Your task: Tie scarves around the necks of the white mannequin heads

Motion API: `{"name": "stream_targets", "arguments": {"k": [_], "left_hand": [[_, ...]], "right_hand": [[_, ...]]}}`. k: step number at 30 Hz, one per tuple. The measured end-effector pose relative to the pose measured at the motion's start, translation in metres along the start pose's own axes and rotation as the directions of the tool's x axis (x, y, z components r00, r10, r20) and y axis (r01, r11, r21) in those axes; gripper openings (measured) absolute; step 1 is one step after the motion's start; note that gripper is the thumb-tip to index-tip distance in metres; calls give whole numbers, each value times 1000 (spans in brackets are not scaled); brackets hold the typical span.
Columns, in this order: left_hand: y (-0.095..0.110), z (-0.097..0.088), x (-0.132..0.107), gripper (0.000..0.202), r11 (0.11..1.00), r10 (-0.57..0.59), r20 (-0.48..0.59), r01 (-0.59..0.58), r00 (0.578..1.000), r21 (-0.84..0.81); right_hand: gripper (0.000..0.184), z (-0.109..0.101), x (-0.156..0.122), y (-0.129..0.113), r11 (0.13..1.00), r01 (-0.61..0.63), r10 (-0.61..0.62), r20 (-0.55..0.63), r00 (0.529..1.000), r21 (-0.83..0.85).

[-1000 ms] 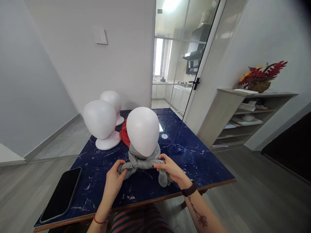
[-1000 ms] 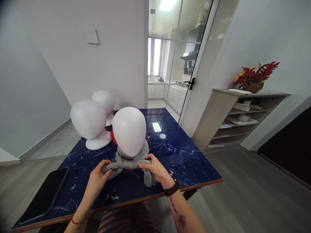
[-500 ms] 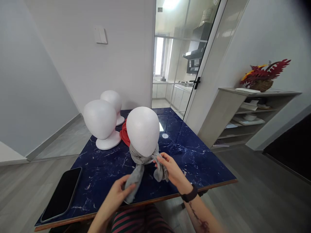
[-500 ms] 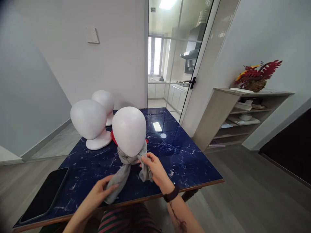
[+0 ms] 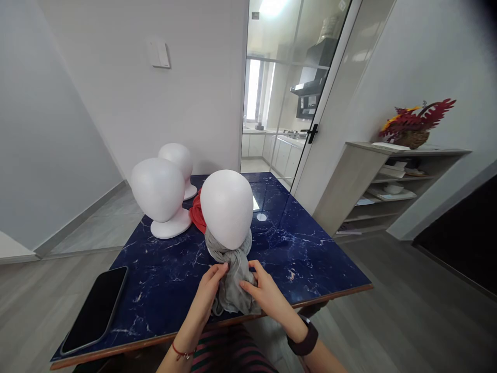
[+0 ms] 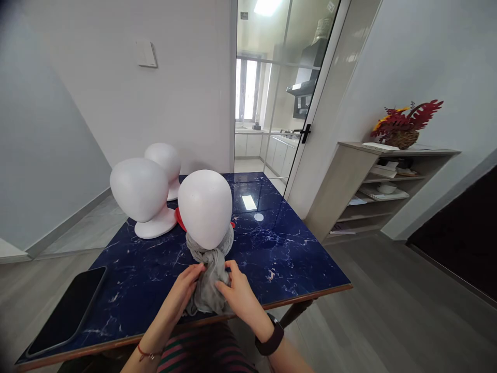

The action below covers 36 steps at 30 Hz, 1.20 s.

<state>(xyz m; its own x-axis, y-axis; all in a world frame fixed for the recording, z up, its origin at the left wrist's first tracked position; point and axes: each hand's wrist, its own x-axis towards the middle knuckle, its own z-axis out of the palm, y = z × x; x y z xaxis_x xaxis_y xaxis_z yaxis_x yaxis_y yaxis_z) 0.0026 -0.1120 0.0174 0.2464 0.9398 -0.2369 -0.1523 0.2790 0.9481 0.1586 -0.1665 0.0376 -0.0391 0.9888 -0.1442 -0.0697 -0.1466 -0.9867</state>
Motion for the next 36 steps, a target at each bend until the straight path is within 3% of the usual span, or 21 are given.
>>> {"name": "stream_targets", "arguments": {"k": [3,5,8,11,15,17,19,21,25,28,32,34,36], "left_hand": [[1,10,0,31,999,-37,26,38,999,-23],[0,11,2,30,994,-40,27,42,999,-99],[-2,7,3,27,984,-47,19,50,999,-171],[0,9,1,26,980,-48,15,50,999,-192],[3,14,-2,26,966,-13,18,18,1000,-257],[2,13,-3,27,970,-20,-7,18,1000,-242],[-2,9,-5,29,991,24,-51,-30,998,-130],[-8,4,-8,29,987,139,-49,-135,989,86],[-19,0,-21,29,815,294,66,-286,954,503],[-23,-2,-28,30,780,280,97,-285,955,557],[-18,-26,-19,38,782,318,9,-268,948,562],[-10,-44,-4,42,747,393,-54,-284,918,602],[1,-61,19,46,692,420,-50,-284,906,664]], "right_hand": [[37,3,-3,-2,997,-36,28,110,994,75],[33,-5,-2,0,996,-25,34,109,993,-80],[28,-20,6,6,939,70,-98,-67,993,-337],[30,-24,19,11,916,106,-201,-214,956,-387],[23,-12,30,18,940,175,-203,-65,977,-294],[20,-9,30,22,929,194,-232,-88,969,-315],[20,-9,27,25,911,180,-241,-125,963,-371],[22,-10,21,26,899,164,-236,-134,963,-406],[18,-6,8,26,866,183,-248,-81,965,-466],[17,-13,11,26,885,189,-213,-8,977,-425],[25,-55,36,27,898,122,-233,-222,947,-423],[24,-77,56,26,837,109,-295,-274,915,-536],[32,-90,77,24,728,126,-343,-200,918,-674]]}}
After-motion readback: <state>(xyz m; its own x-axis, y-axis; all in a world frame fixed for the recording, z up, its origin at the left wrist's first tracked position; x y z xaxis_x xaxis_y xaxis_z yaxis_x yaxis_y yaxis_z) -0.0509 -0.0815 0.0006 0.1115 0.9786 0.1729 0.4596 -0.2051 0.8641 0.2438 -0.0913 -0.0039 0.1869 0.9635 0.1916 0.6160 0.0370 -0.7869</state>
